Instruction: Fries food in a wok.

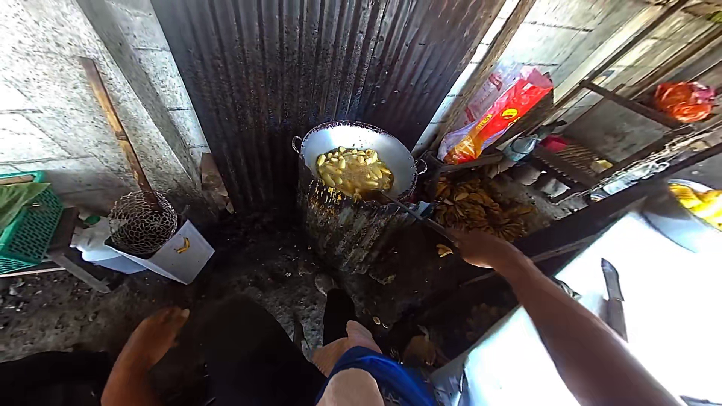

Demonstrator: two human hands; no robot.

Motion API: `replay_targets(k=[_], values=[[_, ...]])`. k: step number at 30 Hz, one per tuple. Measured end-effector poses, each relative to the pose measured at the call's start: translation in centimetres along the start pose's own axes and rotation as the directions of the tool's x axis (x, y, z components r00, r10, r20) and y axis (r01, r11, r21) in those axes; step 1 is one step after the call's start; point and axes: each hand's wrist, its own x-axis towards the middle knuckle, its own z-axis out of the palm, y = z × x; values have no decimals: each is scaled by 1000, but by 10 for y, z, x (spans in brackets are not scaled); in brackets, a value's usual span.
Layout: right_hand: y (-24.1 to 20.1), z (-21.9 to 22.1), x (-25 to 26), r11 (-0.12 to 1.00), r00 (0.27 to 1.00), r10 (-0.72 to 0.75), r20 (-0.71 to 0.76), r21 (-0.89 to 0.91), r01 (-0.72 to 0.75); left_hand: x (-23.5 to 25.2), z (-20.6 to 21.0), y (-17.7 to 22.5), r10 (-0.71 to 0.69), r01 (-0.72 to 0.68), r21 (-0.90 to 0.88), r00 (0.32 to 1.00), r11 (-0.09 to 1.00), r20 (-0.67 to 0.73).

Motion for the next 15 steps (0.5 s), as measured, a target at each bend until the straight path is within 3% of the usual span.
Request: replay_targets(k=[4,6,11,13,15], values=[[-60,9,69,996,1000,-29,-11,79,30,-3,-2,6,2,-8,-84,997,996,-72],[-89,12,96,992,999,-33,-21,124,36,1,-1,7,-2,-2,-74,999,997,-45],[-149,17,150,904,999,-36,-8,427,36,7,-1,3,-3,1,-68,1000,998,-23],[-169,20,165,756,999,-20,25,655,-1,8,-2,2,-11,9,-72,1000,997,-24],[-182,24,173,484,998,-33,61,874,-38,8,-2,2,-10,8,-66,1000,998,-24]])
